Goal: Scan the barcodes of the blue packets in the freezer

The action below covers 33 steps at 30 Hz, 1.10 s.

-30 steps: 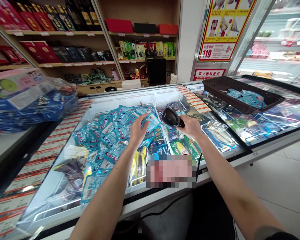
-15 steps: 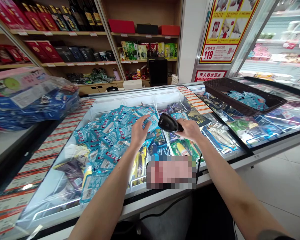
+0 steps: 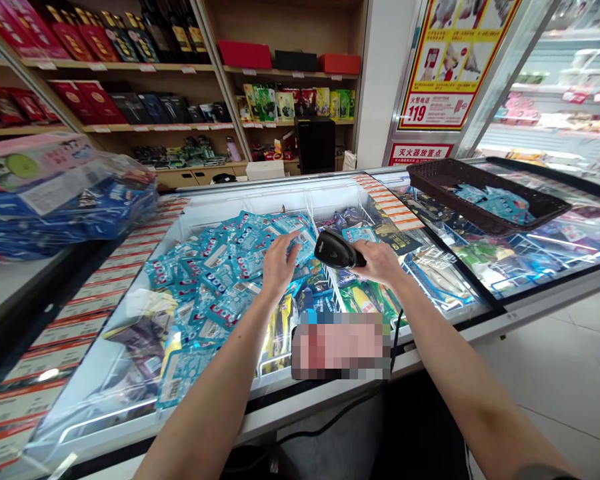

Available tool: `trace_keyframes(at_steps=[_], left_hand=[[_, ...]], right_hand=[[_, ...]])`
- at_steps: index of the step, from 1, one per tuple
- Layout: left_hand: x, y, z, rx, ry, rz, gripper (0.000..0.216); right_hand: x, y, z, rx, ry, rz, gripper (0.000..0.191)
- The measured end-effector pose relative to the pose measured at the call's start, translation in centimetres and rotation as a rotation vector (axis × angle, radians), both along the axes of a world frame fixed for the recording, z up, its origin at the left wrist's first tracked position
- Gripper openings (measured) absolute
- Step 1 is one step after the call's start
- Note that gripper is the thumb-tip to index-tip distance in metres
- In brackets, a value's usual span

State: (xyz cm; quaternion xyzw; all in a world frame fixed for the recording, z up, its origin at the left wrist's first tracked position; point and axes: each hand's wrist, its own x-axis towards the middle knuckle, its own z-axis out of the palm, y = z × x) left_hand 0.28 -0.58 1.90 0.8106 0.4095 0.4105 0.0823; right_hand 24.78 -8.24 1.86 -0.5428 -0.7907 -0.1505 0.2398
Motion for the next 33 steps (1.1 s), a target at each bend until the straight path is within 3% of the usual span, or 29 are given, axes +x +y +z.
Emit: trace_keyframes(at_steps=[20,26,29,33], left_hand=[[-0.1,0.1,-0.2,-0.004,0.030,-0.001,0.037],[0.0,-0.1,0.4,0.003,0.040,0.005,0.037],[-0.3,0.0,0.9,0.055,0.045,0.100,0.036],[-1.4,0.1,1.1,0.083,0.052,0.324,0.033]], right_hand=[[0.1,0.2,-0.4,0.012,0.026,0.059,0.031],[0.1,0.0,-0.2,-0.006,0.019,0.016,0.033],[0.3,0.1,-0.1,0.020,0.042,-0.068,0.033],[0.8,0.2,0.0,0.073,0.096,-0.266,0.036]])
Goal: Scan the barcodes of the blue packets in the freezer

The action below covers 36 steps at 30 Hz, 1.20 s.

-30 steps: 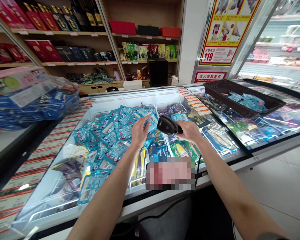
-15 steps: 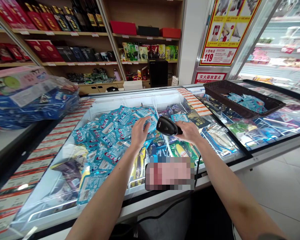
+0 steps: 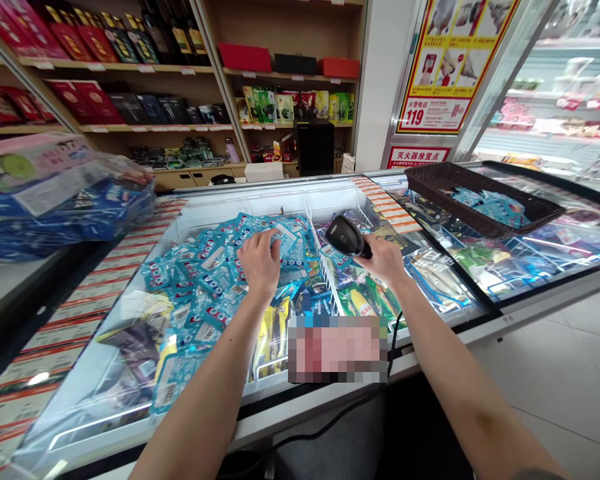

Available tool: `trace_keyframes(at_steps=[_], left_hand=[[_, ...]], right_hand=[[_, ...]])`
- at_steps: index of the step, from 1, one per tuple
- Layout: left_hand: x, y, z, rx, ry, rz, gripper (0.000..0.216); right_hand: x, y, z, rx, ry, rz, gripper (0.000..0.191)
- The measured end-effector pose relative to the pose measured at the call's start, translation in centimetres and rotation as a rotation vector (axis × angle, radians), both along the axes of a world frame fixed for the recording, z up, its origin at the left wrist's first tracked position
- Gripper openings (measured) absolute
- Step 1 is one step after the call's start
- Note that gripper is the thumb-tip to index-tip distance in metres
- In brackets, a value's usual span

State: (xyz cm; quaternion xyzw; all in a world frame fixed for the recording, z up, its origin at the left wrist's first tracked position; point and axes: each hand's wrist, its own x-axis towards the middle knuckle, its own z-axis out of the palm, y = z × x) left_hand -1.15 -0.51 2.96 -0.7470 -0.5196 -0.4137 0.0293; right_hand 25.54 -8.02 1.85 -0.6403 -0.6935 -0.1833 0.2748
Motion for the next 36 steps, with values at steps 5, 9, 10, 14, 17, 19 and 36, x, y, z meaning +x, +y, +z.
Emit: trace_keyframes(at_steps=[5,9,10,14,17,19,36], left_hand=[[-0.5,-0.4,0.0,0.039,0.050,0.052,0.027],[0.8,-1.1,0.4,0.063,0.194,-0.158,0.037],[1.3,-1.3,0.4,0.057,0.250,-0.233,0.040],[3.2,-2.0,-0.4,0.011,0.452,-0.527,0.043],[3.8,-2.2,-1.4,-0.020,0.534,-0.611,0.046],[3.9,-2.2,-1.8,-0.051,0.558,-0.630,0.044],[3.8,-2.3,-1.6,-0.063,0.379,-0.501,0.041]], right_hand=[[0.2,0.1,-0.1,0.016,0.030,-0.117,0.035],[0.2,0.2,-0.3,0.014,0.031,-0.123,0.034],[0.2,0.2,-0.3,0.016,0.032,-0.126,0.035],[0.2,0.3,-0.2,0.022,0.028,-0.136,0.037],[0.1,0.2,-0.2,0.021,0.024,-0.130,0.038],[0.1,0.2,-0.1,0.017,0.023,-0.116,0.038],[0.0,0.1,0.1,-0.002,0.028,-0.121,0.037]])
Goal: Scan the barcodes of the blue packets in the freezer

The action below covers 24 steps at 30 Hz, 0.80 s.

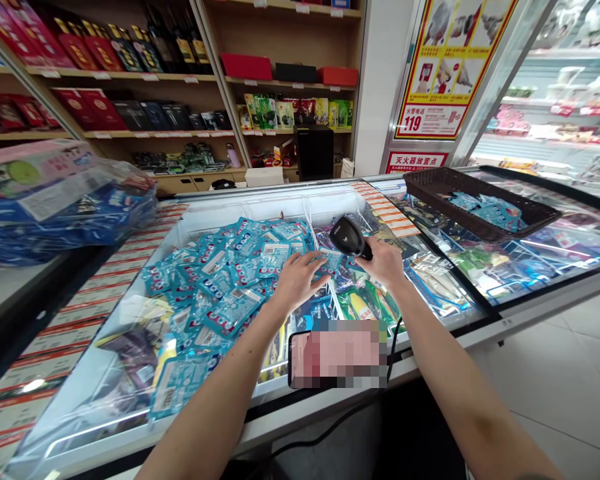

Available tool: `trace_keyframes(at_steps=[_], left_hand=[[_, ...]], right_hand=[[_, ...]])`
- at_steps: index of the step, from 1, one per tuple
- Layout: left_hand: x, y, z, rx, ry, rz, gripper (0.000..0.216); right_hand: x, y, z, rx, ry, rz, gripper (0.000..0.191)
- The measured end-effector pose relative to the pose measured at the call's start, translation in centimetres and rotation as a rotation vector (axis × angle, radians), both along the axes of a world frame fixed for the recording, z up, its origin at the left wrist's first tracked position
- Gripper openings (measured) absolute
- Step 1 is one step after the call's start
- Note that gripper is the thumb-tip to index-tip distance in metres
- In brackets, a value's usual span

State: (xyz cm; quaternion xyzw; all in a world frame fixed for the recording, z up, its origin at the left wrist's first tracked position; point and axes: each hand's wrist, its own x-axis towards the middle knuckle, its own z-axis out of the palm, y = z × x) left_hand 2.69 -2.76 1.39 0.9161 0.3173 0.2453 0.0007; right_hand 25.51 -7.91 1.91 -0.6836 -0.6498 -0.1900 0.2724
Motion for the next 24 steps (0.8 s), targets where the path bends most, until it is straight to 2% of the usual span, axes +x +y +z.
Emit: trace_keyframes(at_steps=[4,8,12,18,24], left_hand=[[0.2,0.0,-0.2,0.039,-0.157,0.132,0.047],[0.4,0.3,-0.8,0.057,-0.155,0.193,0.047],[0.1,1.1,-1.2,-0.017,-0.219,0.184,0.039],[-0.8,1.8,-0.5,-0.265,-0.496,0.253,0.029],[-0.9,1.0,0.3,-0.245,-0.517,0.275,0.030]], right_hand=[[0.0,0.0,0.0,0.002,-0.011,0.009,0.037],[0.1,0.1,0.0,-0.023,-0.015,0.001,0.037],[0.0,0.1,0.0,-0.026,-0.024,0.014,0.037],[-0.2,-0.1,0.1,-0.017,-0.043,0.046,0.036],[-0.2,-0.1,-0.2,0.012,-0.049,0.154,0.035]])
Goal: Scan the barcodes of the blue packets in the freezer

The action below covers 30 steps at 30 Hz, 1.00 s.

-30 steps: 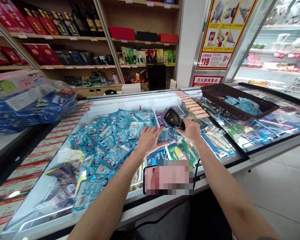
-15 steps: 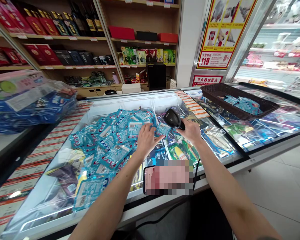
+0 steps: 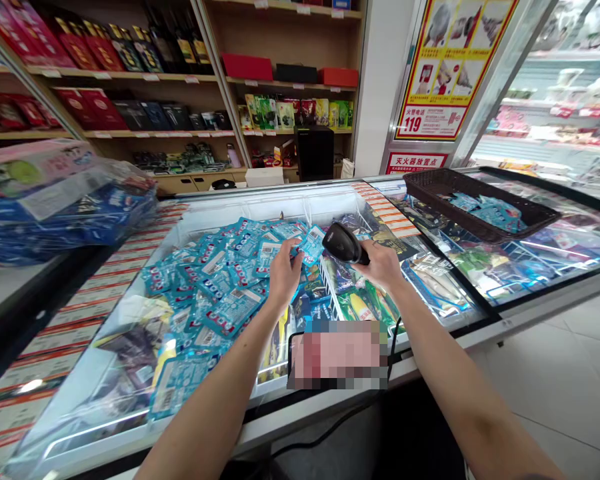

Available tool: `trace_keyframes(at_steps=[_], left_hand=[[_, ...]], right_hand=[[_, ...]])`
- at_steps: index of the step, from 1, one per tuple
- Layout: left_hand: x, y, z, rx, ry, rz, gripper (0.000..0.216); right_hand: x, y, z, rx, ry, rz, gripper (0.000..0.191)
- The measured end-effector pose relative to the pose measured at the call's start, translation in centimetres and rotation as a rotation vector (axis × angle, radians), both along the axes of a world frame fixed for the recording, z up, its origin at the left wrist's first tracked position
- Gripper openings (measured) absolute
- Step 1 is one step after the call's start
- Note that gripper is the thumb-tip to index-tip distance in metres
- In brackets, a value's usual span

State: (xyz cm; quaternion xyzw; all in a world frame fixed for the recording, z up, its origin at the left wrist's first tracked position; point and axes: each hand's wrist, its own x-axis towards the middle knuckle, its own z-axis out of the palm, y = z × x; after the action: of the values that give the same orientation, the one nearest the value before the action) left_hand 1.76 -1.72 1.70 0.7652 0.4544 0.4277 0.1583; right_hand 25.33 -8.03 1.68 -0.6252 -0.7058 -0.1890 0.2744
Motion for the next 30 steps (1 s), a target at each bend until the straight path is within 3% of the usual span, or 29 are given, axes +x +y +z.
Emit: trace_keyframes(at_steps=[6,24,30], left_hand=[[0.09,-0.04,0.02,0.021,0.010,-0.002,0.030],[0.04,-0.15,0.08,0.031,0.048,-0.011,0.032],[0.06,0.05,-0.07,0.033,-0.009,0.011,0.033]], right_hand=[[-0.15,-0.04,-0.16,-0.066,-0.026,0.100,0.037],[-0.10,0.02,-0.18,-0.063,-0.014,0.121,0.037],[-0.07,0.00,-0.01,-0.051,0.006,0.026,0.037]])
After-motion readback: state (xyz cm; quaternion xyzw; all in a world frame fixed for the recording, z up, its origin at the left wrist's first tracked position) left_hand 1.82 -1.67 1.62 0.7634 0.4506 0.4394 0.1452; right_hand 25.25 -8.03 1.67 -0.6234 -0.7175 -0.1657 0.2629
